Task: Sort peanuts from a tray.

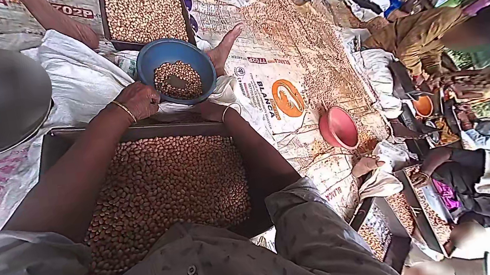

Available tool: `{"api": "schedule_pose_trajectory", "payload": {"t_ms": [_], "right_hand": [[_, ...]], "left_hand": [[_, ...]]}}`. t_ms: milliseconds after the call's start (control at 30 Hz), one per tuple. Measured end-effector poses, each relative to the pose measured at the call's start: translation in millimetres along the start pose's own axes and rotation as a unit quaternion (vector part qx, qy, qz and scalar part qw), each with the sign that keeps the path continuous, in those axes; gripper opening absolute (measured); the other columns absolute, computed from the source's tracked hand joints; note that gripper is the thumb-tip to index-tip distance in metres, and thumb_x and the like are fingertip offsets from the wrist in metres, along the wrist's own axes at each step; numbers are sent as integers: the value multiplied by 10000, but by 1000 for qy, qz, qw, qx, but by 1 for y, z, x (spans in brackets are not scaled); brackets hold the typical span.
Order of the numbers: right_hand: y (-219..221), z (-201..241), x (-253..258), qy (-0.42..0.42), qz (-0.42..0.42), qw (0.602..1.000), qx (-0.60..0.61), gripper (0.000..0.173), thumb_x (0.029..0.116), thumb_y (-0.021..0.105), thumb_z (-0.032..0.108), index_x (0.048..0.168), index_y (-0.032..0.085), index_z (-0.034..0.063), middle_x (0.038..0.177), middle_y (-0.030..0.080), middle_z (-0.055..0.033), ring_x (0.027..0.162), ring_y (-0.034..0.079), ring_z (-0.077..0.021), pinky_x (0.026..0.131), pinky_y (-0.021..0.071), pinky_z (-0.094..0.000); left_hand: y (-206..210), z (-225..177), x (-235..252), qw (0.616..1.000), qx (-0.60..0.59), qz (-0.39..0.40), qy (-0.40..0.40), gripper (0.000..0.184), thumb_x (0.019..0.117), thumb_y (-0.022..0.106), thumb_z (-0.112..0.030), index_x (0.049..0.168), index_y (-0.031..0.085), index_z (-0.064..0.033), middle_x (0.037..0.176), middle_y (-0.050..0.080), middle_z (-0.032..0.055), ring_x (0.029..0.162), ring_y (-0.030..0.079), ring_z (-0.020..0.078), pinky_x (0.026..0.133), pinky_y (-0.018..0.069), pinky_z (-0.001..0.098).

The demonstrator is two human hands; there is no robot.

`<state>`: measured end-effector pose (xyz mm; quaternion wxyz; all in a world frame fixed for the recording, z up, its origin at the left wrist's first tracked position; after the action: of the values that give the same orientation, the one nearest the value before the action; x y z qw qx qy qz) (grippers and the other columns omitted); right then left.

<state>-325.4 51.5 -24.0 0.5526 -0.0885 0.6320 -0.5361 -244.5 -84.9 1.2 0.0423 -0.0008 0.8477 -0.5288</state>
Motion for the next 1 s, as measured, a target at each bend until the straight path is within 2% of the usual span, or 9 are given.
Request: {"api": "schedule_pose_trajectory", "payload": {"t_ms": [167,233,400,500,567,700,800,900,1000], "right_hand": [[3,-22,14,19,-48,997,51,388,1053,525,174,1331,549,-95,1329,594,-305,1261,585,-415,1070,443,-565],[2,-26,16,13,-53,997,62,359,1033,528,153,1294,567,-91,1291,603,-302,1224,594,-413,1041,448,-573],[10,-18,22,18,9,1000,2,372,1047,518,113,1348,559,-101,1393,561,-310,1342,522,-427,1122,385,-576],[13,-16,28,32,19,998,-42,368,1065,492,121,1348,566,-103,1405,562,-309,1347,527,-435,1122,398,-583],[10,-15,22,43,9,998,-33,381,1078,474,149,1349,550,-109,1408,553,-309,1341,532,-428,1107,408,-579],[11,-20,25,43,-12,999,11,401,1077,486,188,1320,558,-123,1385,560,-318,1324,545,-421,1097,420,-570],[17,-22,38,21,1,1000,15,405,1078,500,187,1315,560,-135,1371,568,-328,1315,549,-427,1108,409,-557],[19,-27,49,15,1,1000,13,340,1059,513,155,1206,620,-131,1269,618,-323,1220,601,-430,1045,444,-574],[20,-32,56,14,-11,1000,10,322,1054,512,137,1202,630,-123,1258,630,-319,1214,610,-433,1034,453,-588]], "left_hand": [[-3,3,8,998,-43,-45,24,188,986,571,38,1015,755,63,976,722,272,993,686,453,977,471,604],[-1,4,13,998,-43,-35,14,199,1004,567,17,1063,754,48,1012,724,263,1022,685,448,984,474,596],[18,13,22,998,-7,46,-32,175,986,613,3,1097,733,66,1082,706,281,1102,653,467,1030,453,600],[33,26,25,993,18,92,-67,233,968,637,-7,1180,698,68,1186,675,292,1198,608,480,1069,432,606],[38,28,25,993,30,102,-58,300,982,635,-32,1266,661,60,1280,647,280,1249,586,467,1093,417,595],[46,29,21,991,35,118,-51,531,968,658,-30,1448,474,102,1494,473,312,1402,451,472,1173,333,571],[49,32,22,986,34,141,-77,571,973,669,-62,1463,440,121,1535,424,313,1454,389,460,1199,296,559],[52,39,27,986,7,136,-93,528,969,678,-70,1421,487,126,1508,447,319,1438,401,469,1186,308,580],[53,43,30,988,-1,121,-93,530,962,682,-58,1423,490,120,1495,460,321,1418,425,472,1178,321,577]]}}
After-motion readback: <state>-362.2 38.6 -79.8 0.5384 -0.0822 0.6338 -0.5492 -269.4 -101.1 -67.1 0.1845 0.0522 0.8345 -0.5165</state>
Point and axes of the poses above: each hand's wrist, its own x-axis towards the middle knuckle, its own y-axis out of the palm, z = x × y, the point moved 9 cm from there along x, towards the middle knuckle
